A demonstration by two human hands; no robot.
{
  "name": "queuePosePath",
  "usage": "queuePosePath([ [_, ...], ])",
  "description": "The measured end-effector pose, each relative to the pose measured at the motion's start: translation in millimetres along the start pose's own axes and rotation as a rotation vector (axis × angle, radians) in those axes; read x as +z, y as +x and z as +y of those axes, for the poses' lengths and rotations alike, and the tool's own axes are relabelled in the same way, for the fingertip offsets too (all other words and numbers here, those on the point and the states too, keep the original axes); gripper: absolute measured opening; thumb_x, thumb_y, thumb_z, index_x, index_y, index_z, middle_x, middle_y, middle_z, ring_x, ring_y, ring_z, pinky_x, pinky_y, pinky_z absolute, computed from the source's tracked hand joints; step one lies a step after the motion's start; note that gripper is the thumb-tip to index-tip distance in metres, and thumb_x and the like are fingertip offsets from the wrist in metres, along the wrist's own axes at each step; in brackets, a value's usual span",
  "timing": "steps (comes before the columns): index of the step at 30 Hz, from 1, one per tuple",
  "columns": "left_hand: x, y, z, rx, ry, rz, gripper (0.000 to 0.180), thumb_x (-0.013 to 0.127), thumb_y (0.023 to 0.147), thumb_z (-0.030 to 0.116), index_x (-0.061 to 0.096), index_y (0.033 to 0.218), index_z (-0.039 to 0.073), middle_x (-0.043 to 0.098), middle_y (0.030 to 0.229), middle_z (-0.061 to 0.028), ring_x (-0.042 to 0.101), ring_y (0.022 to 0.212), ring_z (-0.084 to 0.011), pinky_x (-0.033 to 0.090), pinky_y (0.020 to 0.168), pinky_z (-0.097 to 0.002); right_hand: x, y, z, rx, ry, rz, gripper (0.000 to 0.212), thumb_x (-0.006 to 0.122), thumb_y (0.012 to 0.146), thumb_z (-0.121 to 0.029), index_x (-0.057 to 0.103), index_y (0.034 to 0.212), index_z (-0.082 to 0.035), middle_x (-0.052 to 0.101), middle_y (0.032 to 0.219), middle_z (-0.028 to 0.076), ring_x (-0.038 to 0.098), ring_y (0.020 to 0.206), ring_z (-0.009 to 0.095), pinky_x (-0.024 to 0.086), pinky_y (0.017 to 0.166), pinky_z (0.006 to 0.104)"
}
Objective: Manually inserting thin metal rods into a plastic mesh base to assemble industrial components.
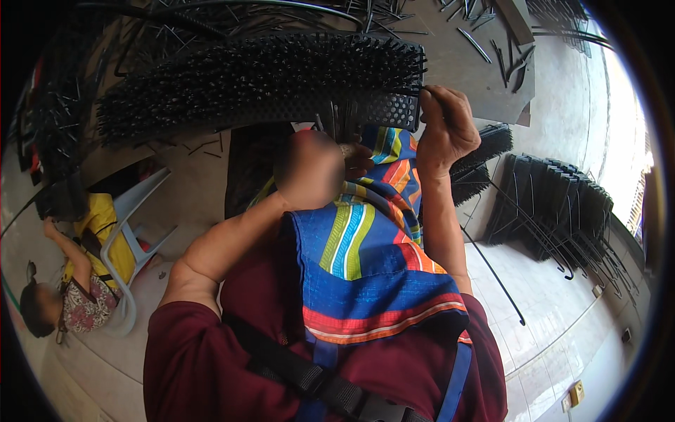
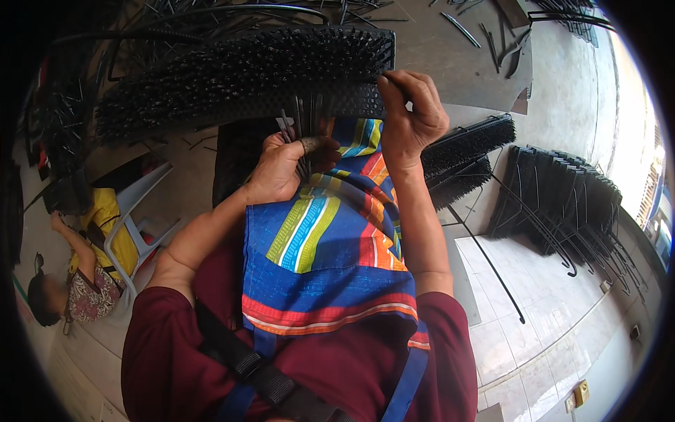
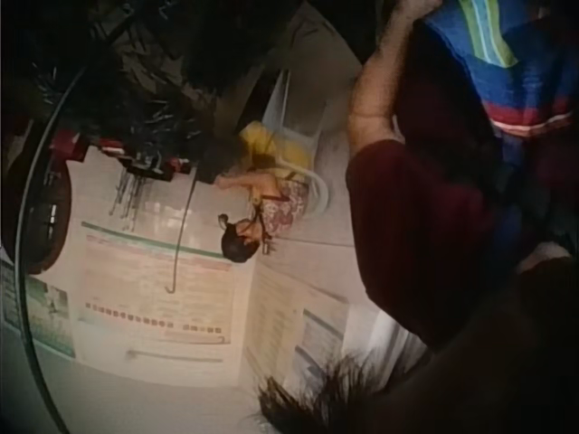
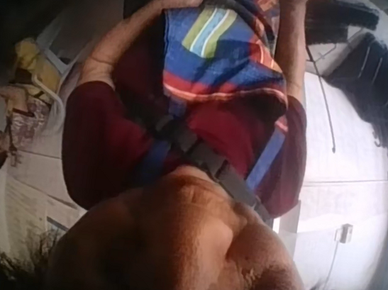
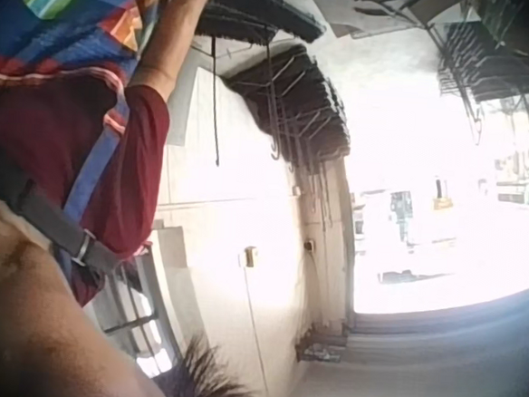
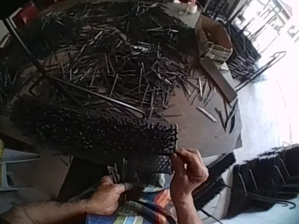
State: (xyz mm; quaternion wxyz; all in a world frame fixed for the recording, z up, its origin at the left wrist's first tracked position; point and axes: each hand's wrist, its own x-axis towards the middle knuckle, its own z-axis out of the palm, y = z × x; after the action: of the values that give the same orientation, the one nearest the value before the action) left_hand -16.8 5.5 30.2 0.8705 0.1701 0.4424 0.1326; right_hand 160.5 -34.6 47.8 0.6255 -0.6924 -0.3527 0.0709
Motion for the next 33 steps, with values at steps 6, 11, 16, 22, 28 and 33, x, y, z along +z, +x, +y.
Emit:
queuePosePath([
  [6, -0.6, 2.0, 1.9, -0.08, 0.013, -0.013, 0.016, 0.06, 0.088, 0.006, 0.065, 0.102, 0.002, 0.07, 0.087, -0.0136, 0.069, 0.073, -0.022, 0.057, 0.064, -0.0314, 11.1, -2.2, 1.1, -0.161, -0.269, -0.184, 0.014, 0.074, 0.07, 0.004, 0.069, 0.081, -0.001, 0.063, 0.076, 0.008, 0.06, 0.063, 0.014, 0.046, 0.056, 0.0233],
  [11, -2.0, 0.9, 2.0, -0.068, -0.047, -0.032, 0.018, 0.06, 0.089, 0.007, 0.064, 0.106, 0.003, 0.069, 0.088, -0.0135, 0.069, 0.076, -0.0227, 0.058, 0.066, -0.0334, 16.1, 0.6, -3.7, -0.178, -0.34, -0.193, 0.013, 0.075, 0.069, 0.002, 0.07, 0.081, -0.002, 0.06, 0.071, 0.007, 0.058, 0.058, 0.015, 0.045, 0.054, 0.0253],
  [16, -2.4, 3.3, -0.2, -0.06, -0.1, -0.076, 0.02, 0.058, 0.089, 0.004, 0.063, 0.108, 0.003, 0.069, 0.091, -0.014, 0.069, 0.079, -0.0241, 0.059, 0.069, -0.0354, 10.9, 3.3, -1.4, -0.215, -0.447, -0.24, 0.012, 0.075, 0.071, -0.001, 0.07, 0.081, -0.003, 0.059, 0.068, 0.008, 0.057, 0.056, 0.016, 0.045, 0.052, 0.0264],
  [22, 0.7, 1.5, -1.1, -0.041, -0.092, -0.179, 0.02, 0.057, 0.088, 0.0, 0.063, 0.107, 0.002, 0.069, 0.093, -0.0139, 0.069, 0.079, -0.0255, 0.059, 0.072, -0.0367, 2.0, -15.2, -14.9, 0.583, -0.063, -0.516, 0.012, 0.073, 0.075, -0.006, 0.066, 0.081, 0.003, 0.065, 0.069, 0.003, 0.056, 0.061, 0.007, 0.045, 0.055, 0.0224],
  [28, 7.5, -4.5, -2.0, 0.021, -0.091, -0.143, 0.019, 0.061, 0.084, -0.003, 0.065, 0.102, 0.001, 0.069, 0.092, -0.0117, 0.069, 0.079, -0.0227, 0.06, 0.069, -0.0351, -6.9, -20.6, -14.7, 0.852, 0.204, -0.475, 0.003, 0.068, 0.081, -0.002, 0.065, 0.078, -0.001, 0.057, 0.063, -0.003, 0.047, 0.054, 0.003, 0.033, 0.047, 0.0185],
  [33, 9.6, 0.5, -5.1, 0.109, -0.117, -0.026, 0.017, 0.062, 0.085, -0.001, 0.065, 0.101, 0.002, 0.069, 0.091, -0.011, 0.069, 0.078, -0.0218, 0.059, 0.067, -0.0332, -14.2, -23.8, -11.6, 0.733, 0.3, -0.167, 0.003, 0.069, 0.081, -0.003, 0.067, 0.08, -0.001, 0.056, 0.064, -0.004, 0.045, 0.052, 0.002, 0.031, 0.046, 0.0185],
])
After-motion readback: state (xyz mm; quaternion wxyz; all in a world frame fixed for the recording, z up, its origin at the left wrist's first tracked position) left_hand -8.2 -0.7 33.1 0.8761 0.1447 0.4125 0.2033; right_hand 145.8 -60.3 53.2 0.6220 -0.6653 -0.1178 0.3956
